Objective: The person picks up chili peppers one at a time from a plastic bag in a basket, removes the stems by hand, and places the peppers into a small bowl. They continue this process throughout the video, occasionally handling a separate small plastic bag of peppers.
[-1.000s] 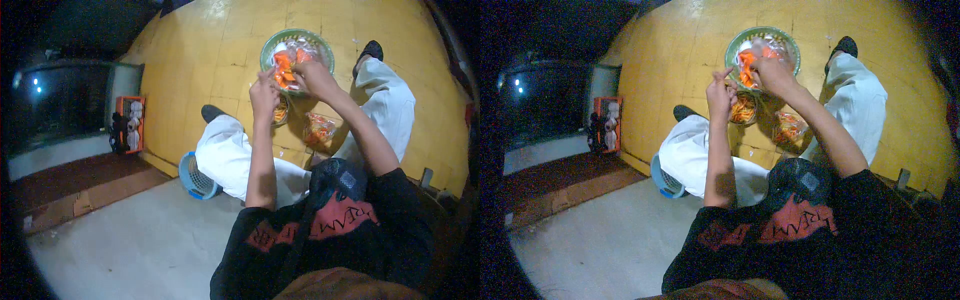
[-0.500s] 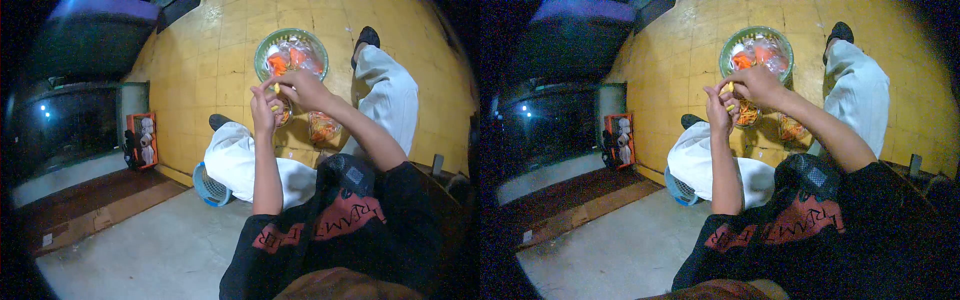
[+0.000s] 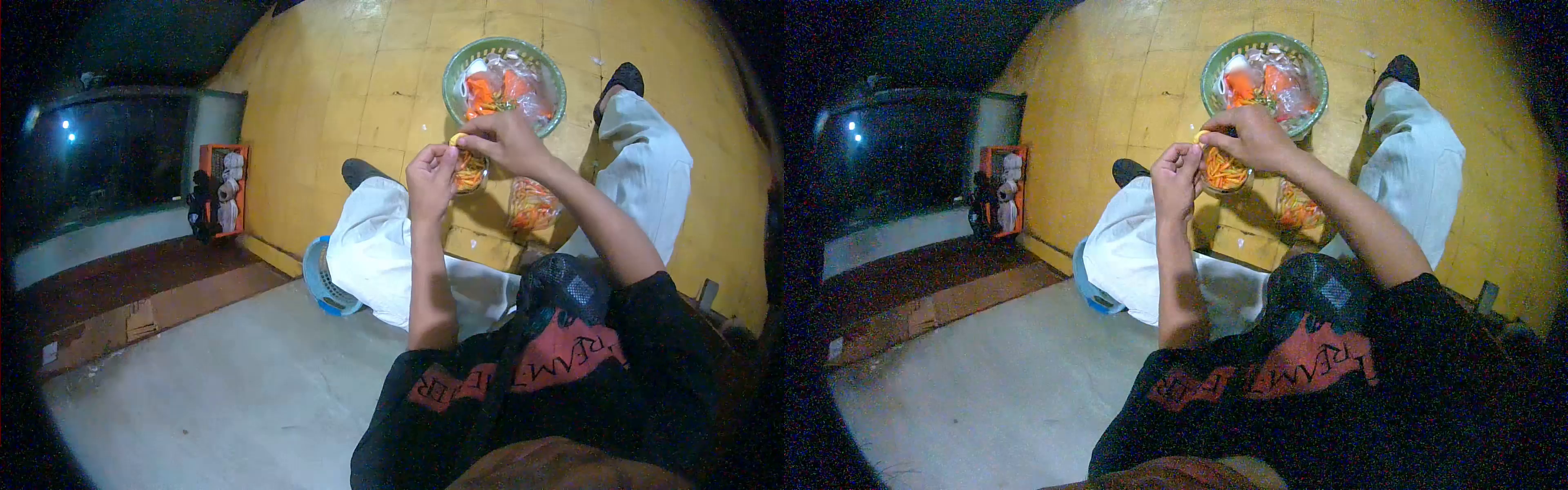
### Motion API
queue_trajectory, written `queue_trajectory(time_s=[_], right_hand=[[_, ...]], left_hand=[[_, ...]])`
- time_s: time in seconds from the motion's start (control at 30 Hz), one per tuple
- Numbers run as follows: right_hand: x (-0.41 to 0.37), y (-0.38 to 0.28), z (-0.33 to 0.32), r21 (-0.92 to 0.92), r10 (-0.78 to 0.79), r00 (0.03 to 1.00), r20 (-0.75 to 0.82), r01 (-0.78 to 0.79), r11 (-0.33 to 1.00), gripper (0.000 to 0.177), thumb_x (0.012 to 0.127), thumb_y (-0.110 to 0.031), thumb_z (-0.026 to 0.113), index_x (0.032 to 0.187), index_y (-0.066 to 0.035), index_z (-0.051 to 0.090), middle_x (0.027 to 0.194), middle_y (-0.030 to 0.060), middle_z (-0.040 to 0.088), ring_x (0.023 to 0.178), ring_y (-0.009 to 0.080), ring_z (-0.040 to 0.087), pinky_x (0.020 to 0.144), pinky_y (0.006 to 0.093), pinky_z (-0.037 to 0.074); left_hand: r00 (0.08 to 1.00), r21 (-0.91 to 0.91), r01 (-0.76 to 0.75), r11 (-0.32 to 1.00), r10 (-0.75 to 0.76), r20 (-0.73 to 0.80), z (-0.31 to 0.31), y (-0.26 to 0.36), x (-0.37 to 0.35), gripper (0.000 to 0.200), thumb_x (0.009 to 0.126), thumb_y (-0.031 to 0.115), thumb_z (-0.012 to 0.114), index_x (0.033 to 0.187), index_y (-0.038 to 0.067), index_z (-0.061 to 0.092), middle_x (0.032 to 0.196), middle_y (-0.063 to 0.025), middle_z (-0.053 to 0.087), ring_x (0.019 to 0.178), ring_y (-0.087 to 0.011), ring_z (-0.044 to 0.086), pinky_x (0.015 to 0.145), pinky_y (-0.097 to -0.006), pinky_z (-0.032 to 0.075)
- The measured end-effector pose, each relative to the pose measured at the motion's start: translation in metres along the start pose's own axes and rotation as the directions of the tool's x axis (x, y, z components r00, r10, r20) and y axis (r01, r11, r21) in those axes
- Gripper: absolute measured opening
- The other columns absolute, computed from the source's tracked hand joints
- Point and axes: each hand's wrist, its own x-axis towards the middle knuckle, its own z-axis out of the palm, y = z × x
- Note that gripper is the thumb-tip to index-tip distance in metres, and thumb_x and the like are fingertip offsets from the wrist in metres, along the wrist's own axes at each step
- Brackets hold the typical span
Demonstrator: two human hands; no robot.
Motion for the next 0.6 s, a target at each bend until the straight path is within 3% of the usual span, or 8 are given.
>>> queue_trajectory(time_s=[0.07,0.13,0.27,0.37,0.43,0.47,0.53,0.6], right_hand=[[-0.001,0.002,0.014,-0.138,-0.111,0.994,-0.008,0.108,0.985,0.019,0.083,-0.021,0.064,0.087,-0.003,0.069,0.080,0.0148,0.067,0.073,0.0323,0.065,0.066,0.0408,0.051],[-0.002,0.012,0.032,-0.179,-0.181,0.983,-0.026,0.173,0.969,0.019,0.082,-0.020,0.064,0.090,-0.003,0.068,0.082,0.0139,0.067,0.076,0.0317,0.065,0.068,0.0408,0.051],[0.008,0.042,0.050,-0.280,-0.153,0.987,0.050,0.161,0.946,0.023,0.079,-0.014,0.063,0.100,-0.005,0.066,0.085,0.0147,0.064,0.084,0.0319,0.064,0.073,0.0425,0.052],[0.005,0.051,0.049,-0.381,-0.024,0.991,0.128,0.072,0.922,0.020,0.081,-0.014,0.063,0.098,-0.004,0.065,0.088,0.0163,0.064,0.085,0.0344,0.063,0.073,0.0437,0.051],[0.003,0.050,0.035,-0.439,0.062,0.987,0.148,0.009,0.898,0.019,0.082,-0.016,0.064,0.096,-0.003,0.064,0.091,0.0166,0.065,0.085,0.0360,0.062,0.073,0.0442,0.050],[0.004,0.051,0.022,-0.425,0.134,0.980,0.149,-0.059,0.903,0.020,0.081,-0.015,0.063,0.097,-0.002,0.064,0.094,0.0181,0.065,0.088,0.0364,0.061,0.075,0.0441,0.050],[0.012,0.035,-0.014,-0.467,0.299,0.935,0.193,-0.180,0.866,0.026,0.081,-0.012,0.061,0.104,-0.001,0.065,0.098,0.0207,0.066,0.093,0.0358,0.063,0.081,0.0416,0.050],[0.008,0.033,-0.034,-0.329,0.176,0.966,0.187,-0.107,0.938,0.029,0.081,-0.011,0.060,0.107,-0.001,0.064,0.095,0.0198,0.067,0.090,0.0348,0.064,0.079,0.0412,0.050]], left_hand=[[0.999,0.069,-0.024,0.997,0.026,-0.028,-0.011,-0.001,-0.004,0.016,0.090,0.015,0.064,0.087,0.000,0.062,0.074,-0.0043,0.065,0.057,-0.0075,0.055,0.052,-0.0222,0.045],[0.922,0.729,-0.227,0.646,0.383,-0.052,-0.021,-0.001,-0.007,0.018,0.086,0.017,0.067,0.080,0.001,0.063,0.066,-0.0016,0.062,0.054,-0.0075,0.052,0.049,-0.0242,0.043],[0.944,0.768,-0.004,0.640,0.255,-0.208,-0.029,-0.002,0.000,0.018,0.083,0.015,0.069,0.079,-0.002,0.065,0.065,-0.0030,0.063,0.058,-0.0105,0.055,0.056,-0.0277,0.046],[0.918,0.659,-0.151,0.737,0.351,-0.182,-0.024,-0.002,0.009,0.016,0.084,0.015,0.068,0.085,-0.001,0.067,0.064,-0.0015,0.061,0.054,-0.0071,0.051,0.049,-0.0248,0.042],[0.994,0.310,0.001,0.951,0.035,-0.108,0.001,0.020,0.017,0.021,0.086,0.012,0.065,0.104,0.000,0.065,0.064,-0.0003,0.057,0.051,-0.0033,0.045,0.042,-0.0197,0.035],[0.995,0.308,-0.007,0.951,0.038,-0.093,0.015,0.027,0.022,0.021,0.086,0.012,0.065,0.104,0.000,0.065,0.064,-0.0003,0.057,0.051,-0.0033,0.045,0.042,-0.0197,0.035],[0.991,-0.149,0.055,0.987,-0.036,0.130,0.040,0.036,0.033,0.031,0.093,0.017,0.059,0.121,0.003,0.055,0.066,0.0015,0.051,0.048,-0.0013,0.037,0.037,-0.0154,0.028],[0.983,-0.281,0.088,0.956,-0.037,0.181,0.050,0.042,0.035,0.034,0.096,0.021,0.055,0.125,0.004,0.051,0.068,0.0012,0.049,0.048,-0.0019,0.037,0.036,-0.0154,0.028]])
